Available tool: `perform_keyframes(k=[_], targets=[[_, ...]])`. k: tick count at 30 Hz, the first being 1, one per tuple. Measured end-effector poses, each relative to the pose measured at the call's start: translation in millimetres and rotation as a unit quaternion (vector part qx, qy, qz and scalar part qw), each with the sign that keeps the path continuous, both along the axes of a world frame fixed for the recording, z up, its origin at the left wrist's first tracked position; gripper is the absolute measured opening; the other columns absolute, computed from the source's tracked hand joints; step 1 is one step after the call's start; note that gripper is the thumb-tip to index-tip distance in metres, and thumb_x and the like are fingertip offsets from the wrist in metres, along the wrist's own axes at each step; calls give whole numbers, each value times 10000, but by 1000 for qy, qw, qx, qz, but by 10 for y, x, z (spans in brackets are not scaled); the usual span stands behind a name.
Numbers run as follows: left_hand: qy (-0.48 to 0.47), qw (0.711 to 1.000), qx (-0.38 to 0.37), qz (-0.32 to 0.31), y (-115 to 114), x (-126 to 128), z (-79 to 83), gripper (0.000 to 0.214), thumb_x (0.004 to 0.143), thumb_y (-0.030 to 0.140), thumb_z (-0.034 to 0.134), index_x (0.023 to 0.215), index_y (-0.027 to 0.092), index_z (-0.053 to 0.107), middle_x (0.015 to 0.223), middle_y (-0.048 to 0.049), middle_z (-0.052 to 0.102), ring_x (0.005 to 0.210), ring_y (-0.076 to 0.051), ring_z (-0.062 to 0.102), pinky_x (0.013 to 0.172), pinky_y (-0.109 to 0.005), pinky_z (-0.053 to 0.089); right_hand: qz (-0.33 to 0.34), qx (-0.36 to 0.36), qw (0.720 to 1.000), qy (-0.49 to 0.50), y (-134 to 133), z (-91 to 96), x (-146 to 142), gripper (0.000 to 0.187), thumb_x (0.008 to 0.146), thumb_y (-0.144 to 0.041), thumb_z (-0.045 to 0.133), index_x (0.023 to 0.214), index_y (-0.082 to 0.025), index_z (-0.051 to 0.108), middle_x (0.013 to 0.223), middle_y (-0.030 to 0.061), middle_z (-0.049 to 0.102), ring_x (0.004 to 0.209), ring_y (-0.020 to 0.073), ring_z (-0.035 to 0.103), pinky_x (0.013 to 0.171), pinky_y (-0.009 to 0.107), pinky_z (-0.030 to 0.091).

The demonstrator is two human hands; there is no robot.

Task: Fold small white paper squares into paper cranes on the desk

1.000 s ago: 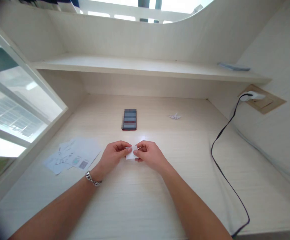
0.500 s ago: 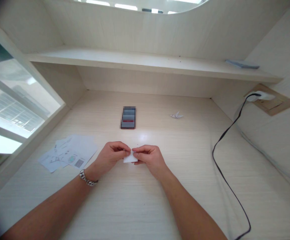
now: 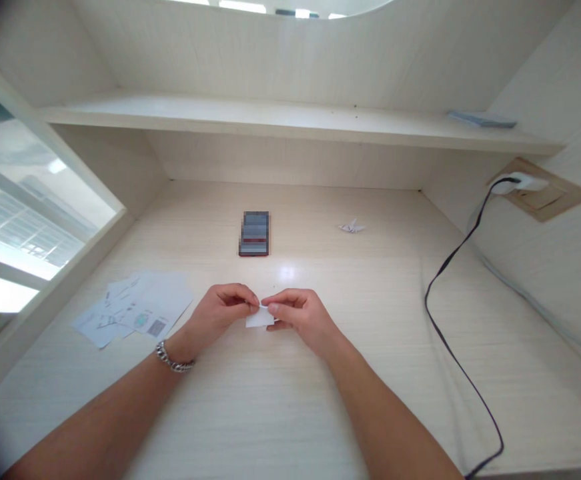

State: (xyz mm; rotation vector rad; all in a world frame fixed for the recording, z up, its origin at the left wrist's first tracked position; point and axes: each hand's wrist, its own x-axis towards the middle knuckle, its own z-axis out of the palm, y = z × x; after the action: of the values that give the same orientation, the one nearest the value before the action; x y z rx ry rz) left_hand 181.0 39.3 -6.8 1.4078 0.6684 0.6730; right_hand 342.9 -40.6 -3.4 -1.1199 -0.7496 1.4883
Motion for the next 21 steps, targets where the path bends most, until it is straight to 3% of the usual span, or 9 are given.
perform_keyframes(k=[2,5,10,21], targets=[[5,1000,3,-20,-6,-2,-4,60,668,187,657,701,146,686,713,-41,669,679,-136,591,649,-244,454,11,-19,1000,1,-1,15,6,268,685,-369,667,829,-146,697,711,48,656,635,138,609,569,286,549],[21,999,8,-32,-20,7,-27,90,680,211,655,723,138,687,699,-47,668,657,-137,593,616,-239,453,7,-39,999,-26,12,-9,-7,254,632,-348,710,797,-155,697,654,22,641,552,112,574,530,269,532],[25,1000,1,-15,-23,17,-52,130,657,229,685,747,139,659,689,-38,654,614,-125,578,569,-228,446,-4,-32,998,-58,28,-54,-30,222,586,-312,740,729,-146,706,639,34,647,575,126,576,514,244,490],[25,999,-29,1,-22,34,-41,170,718,256,604,826,155,688,745,-51,685,653,-145,607,626,-257,483,-50,-35,996,-69,40,-61,-29,204,576,-301,737,717,-157,704,628,27,659,569,139,583,509,254,464]])
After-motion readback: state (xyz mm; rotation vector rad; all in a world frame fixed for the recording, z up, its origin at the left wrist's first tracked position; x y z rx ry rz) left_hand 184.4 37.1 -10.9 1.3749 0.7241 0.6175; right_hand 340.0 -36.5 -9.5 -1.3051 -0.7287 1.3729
